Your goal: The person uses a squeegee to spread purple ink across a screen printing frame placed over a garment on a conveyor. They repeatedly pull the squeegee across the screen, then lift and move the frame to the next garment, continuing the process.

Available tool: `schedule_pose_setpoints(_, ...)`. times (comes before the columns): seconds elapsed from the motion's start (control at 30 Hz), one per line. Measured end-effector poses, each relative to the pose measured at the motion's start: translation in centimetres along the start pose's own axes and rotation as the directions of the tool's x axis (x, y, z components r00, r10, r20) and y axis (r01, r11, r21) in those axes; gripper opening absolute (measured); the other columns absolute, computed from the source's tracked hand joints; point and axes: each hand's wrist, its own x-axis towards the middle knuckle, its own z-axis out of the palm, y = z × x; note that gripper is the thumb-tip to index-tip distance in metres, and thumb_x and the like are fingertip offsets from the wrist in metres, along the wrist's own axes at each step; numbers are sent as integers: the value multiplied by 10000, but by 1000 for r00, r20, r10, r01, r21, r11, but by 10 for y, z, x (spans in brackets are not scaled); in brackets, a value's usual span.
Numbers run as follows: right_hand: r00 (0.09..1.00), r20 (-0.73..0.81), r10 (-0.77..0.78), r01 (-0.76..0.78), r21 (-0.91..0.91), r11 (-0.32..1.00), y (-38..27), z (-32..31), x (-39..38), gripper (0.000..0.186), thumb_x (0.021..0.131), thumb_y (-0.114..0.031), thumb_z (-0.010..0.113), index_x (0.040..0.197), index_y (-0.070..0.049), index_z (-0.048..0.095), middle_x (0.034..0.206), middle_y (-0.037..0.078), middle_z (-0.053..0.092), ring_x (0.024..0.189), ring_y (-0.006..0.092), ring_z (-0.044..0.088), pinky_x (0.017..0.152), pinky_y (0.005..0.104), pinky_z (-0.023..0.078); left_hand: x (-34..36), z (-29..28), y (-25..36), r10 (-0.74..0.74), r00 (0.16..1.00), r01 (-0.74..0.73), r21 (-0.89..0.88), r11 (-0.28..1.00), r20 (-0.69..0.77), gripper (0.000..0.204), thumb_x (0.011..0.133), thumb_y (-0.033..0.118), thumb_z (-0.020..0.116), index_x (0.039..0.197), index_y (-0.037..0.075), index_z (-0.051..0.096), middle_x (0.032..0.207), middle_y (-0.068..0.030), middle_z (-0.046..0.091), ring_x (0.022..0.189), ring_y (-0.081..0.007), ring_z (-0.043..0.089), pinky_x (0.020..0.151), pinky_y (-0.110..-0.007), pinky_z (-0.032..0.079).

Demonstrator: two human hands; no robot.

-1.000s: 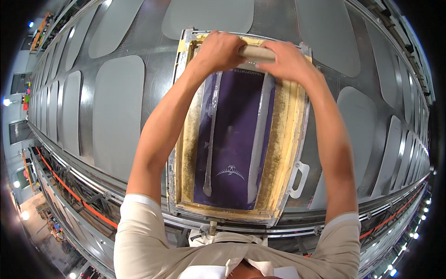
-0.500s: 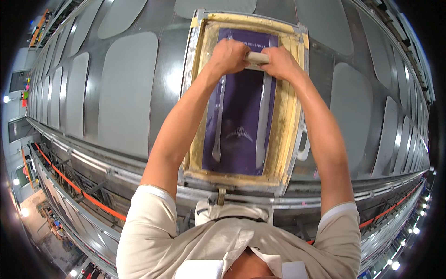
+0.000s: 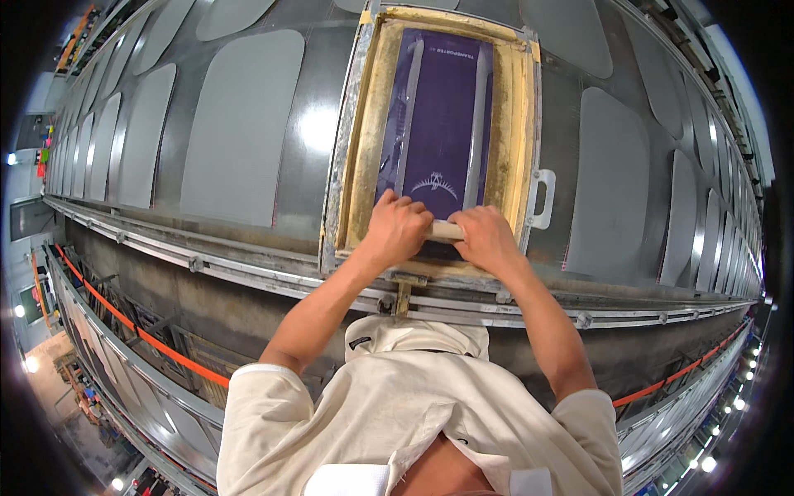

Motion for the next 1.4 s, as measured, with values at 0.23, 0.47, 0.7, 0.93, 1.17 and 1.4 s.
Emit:
schedule_pose_setpoints(0.23,990,-137,17,-32,-111,993,105,-76,172,176,782,-204,782,910,-107,707,839,126,706,843,345,668,784,458,513,186,-23,-107,28,1000,-28,105,994,4,226,711,263,818,891,147,744,849,-32,693,878,-244,677,841,-408,462)
schedule_pose_setpoints(0.47,982,-99,162,-169,-58,984,202,-139,311,286,781,-239,803,999,-79,713,889,179,720,891,387,689,787,470,539,346,-23,-197,19,1000,-22,210,977,15,320,726,351,829,927,117,745,805,-125,707,829,-335,694,823,-462,510)
schedule_pose_setpoints(0.7,973,-82,218,-220,-21,975,196,-143,317,306,786,-211,790,1063,-97,728,843,175,723,817,374,697,753,435,537,356,-18,-205,-30,1000,30,94,995,1,336,712,338,836,945,109,759,809,-146,719,795,-370,692,741,-460,542)
schedule_pose_setpoints(0.93,986,-47,161,-159,42,986,143,-97,236,190,782,-169,794,932,-86,711,858,167,722,842,365,696,763,443,540,252,-4,-158,29,999,-28,69,997,-14,259,701,281,847,875,119,744,783,-102,710,757,-327,697,730,-443,542)
schedule_pose_setpoints(1.17,997,-27,69,-67,60,996,36,-19,70,209,752,-101,778,942,-77,693,841,155,669,849,367,651,786,454,512,64,5,-45,10,1000,-11,-27,1000,-22,168,669,176,802,817,130,734,792,-44,678,769,-260,657,754,-403,461)
schedule_pose_setpoints(1.4,986,22,167,-167,235,958,-20,-6,-16,457,781,-271,827,1146,-46,669,1117,174,655,1100,351,595,944,451,472,-34,15,7,-25,996,28,28,999,-90,289,667,91,755,952,136,733,964,-1,673,895,-215,604,820,-365,435)
